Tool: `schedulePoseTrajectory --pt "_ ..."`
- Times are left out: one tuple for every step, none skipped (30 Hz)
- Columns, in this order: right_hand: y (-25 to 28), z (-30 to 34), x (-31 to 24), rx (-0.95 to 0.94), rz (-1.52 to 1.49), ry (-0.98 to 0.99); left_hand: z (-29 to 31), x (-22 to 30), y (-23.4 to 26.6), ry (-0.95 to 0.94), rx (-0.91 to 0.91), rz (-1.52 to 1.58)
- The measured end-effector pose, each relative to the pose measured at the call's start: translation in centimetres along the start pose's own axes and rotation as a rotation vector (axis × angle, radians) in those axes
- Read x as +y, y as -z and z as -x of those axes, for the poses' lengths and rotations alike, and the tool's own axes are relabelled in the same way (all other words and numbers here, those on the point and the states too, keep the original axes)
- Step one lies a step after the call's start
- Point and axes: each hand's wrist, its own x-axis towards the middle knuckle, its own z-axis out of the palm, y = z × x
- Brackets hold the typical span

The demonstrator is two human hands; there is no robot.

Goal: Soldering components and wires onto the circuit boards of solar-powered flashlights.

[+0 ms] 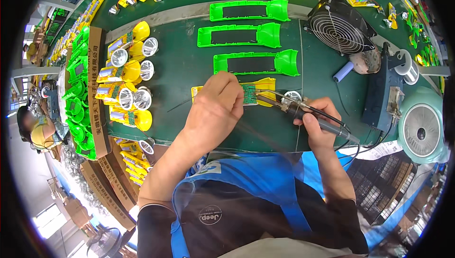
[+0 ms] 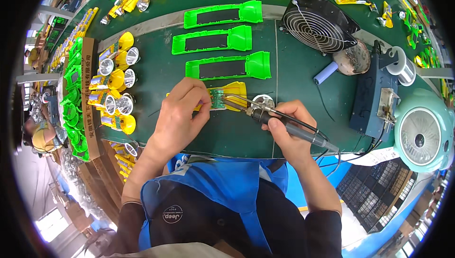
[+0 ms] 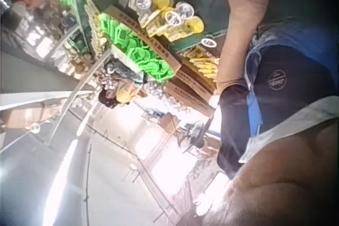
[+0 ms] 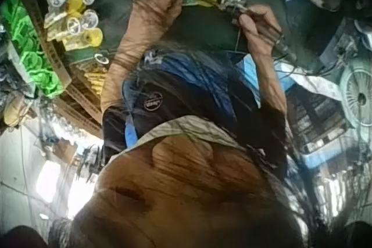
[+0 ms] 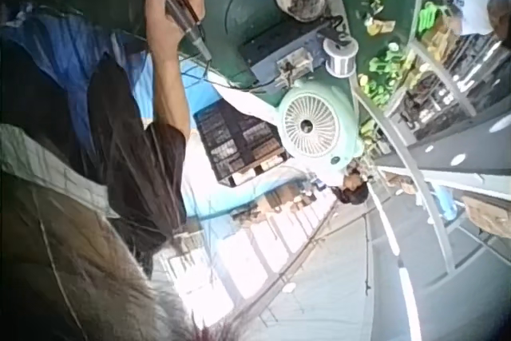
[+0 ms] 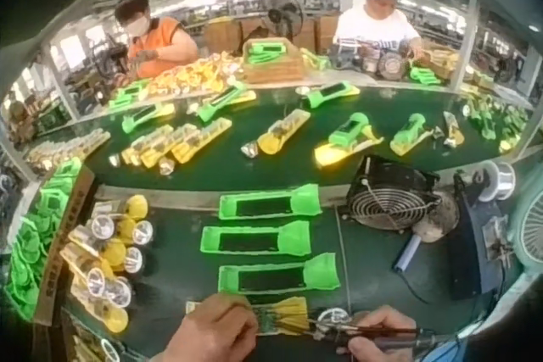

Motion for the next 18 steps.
schedulePoseTrajectory --pt "-0.09 -0.05 -0.13 -0.006 -0.015 -0.010 -0.15 0.07 0.09 0.005 -0.014 -0.038" --pt "-0.21 -0.11 -0.25 -0.011 -0.029 -0.020 -0.35 0.34 0.36 -0.004 -0.038 -0.047" --pt "-0.45 -0.17 -0.30 -0.015 -0.010 -0.007 -0.40 0.36 0.43 0.000 -0.040 -0.043" --pt "-0.47 -0.20 -0.38 -0.015 -0.007 -0.011 -0.41 0.37 0.44 0.029 -0.060 -0.059" --pt "-0.46 -0.21 -0.46 -0.024 0.030 -0.017 -0.45 0.39 0.48 0.058 -0.081 -0.076" --pt "-0.47 -0.16 -0.48 -0.034 0.065 -0.024 -0.52 0.49 0.61 0.068 -0.098 -0.070" --pt "-0.47 -0.15 -0.44 -0.036 0.066 -0.028 -0.49 0.50 0.62 0.072 -0.099 -0.068" --pt "-0.46 -0.18 -0.39 -0.040 0.051 -0.008 -0.44 0.50 0.61 0.080 -0.099 -0.059" --pt "-0.44 -0.22 -0.43 -0.044 0.036 0.013 -0.48 0.52 0.60 0.087 -0.098 -0.050" --pt "-0.49 -0.14 -0.32 -0.020 0.023 0.010 -0.49 0.46 0.52 0.069 -0.072 -0.055" --pt "-0.53 -0.13 -0.46 -0.020 0.023 0.008 -0.57 0.52 0.59 0.071 -0.073 -0.053" --pt "-0.59 -0.12 -0.49 -0.014 0.033 0.003 -0.58 0.54 0.65 0.073 -0.086 -0.051" --pt "-0.62 -0.12 -0.45 -0.008 0.042 -0.001 -0.55 0.52 0.65 0.074 -0.099 -0.049" --pt "-0.56 -0.12 -0.24 -0.009 0.041 -0.002 -0.49 0.45 0.57 0.075 -0.099 -0.049" --pt "-0.42 -0.18 -0.06 -0.030 0.065 0.017 -0.54 0.44 0.54 0.070 -0.100 -0.064" --pt "-0.27 -0.26 0.11 -0.051 0.089 0.037 -0.59 0.45 0.51 0.065 -0.102 -0.079" --pt "-0.15 -0.37 0.22 -0.050 0.088 0.036 -0.70 0.50 0.56 0.065 -0.103 -0.079" --pt "-0.02 -0.51 0.37 -0.088 0.122 0.095 -0.79 0.60 0.63 0.074 -0.110 -0.083"
